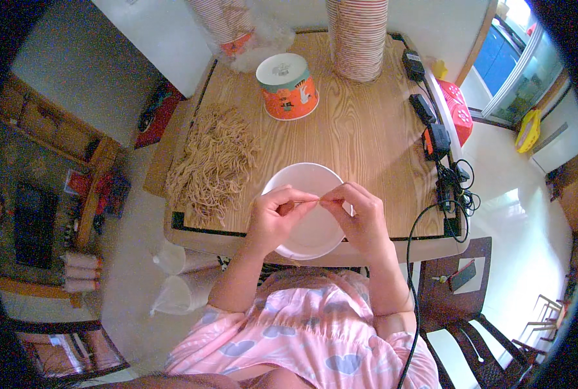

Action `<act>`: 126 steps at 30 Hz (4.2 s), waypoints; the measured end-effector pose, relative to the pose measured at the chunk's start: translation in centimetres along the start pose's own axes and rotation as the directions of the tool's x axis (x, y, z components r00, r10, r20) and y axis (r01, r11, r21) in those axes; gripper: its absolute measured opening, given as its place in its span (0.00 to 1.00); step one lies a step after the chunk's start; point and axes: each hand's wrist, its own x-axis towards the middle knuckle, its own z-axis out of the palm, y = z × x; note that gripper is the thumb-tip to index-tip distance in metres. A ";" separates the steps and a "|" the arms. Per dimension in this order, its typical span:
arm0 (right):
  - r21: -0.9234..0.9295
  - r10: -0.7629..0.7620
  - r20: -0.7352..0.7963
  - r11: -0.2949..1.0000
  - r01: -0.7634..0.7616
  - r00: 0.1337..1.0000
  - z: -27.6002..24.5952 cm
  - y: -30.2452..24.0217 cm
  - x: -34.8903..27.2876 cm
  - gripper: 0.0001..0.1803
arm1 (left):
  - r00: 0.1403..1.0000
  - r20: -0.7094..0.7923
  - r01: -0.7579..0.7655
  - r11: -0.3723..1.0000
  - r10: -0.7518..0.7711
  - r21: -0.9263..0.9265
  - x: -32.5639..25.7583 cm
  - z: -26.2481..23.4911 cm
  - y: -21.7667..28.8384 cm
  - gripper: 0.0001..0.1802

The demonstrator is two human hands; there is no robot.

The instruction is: Manually attaching string handles to paper bowls for packaging.

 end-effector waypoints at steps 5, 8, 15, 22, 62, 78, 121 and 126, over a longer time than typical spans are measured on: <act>0.002 0.015 0.077 1.000 -0.015 0.997 0.0 0.9 -0.1 0.06 | 0.990 -0.116 -0.094 0.989 0.080 -0.112 0.2 0.8 -1.8 0.06; 0.047 0.091 0.087 0.994 -0.095 0.992 -0.1 1.2 -0.3 0.09 | 1.000 -0.028 0.002 0.999 0.000 0.051 0.5 0.5 -0.9 0.04; 0.025 0.119 0.118 0.992 -0.123 0.986 0.3 1.1 0.1 0.10 | 1.000 -0.026 -0.020 0.973 0.015 -0.231 0.9 1.4 -1.2 0.02; 0.085 0.216 0.076 0.971 -0.222 0.973 -0.1 1.5 -0.1 0.04 | 0.998 0.022 0.058 0.996 -0.056 -0.074 1.2 0.9 -1.3 0.02; -0.070 0.141 0.138 0.989 -0.132 0.980 0.5 3.7 1.7 0.11 | 0.987 -0.135 -0.061 0.974 0.092 0.219 0.9 0.2 -3.5 0.03; 0.045 0.209 0.203 0.974 -0.222 0.957 1.2 1.1 -1.3 0.19 | 0.982 -0.087 -0.111 0.891 0.165 0.441 -0.5 -0.2 -2.2 0.05; 0.125 0.213 0.246 0.960 -0.249 0.946 1.1 2.5 -1.6 0.19 | 0.987 -0.026 -0.100 0.736 0.159 0.669 0.2 0.7 -2.0 0.06; 0.141 0.186 0.213 0.966 -0.218 0.959 1.4 2.8 -1.8 0.19 | 0.985 -0.038 -0.107 0.763 0.169 0.637 0.2 0.7 -2.0 0.06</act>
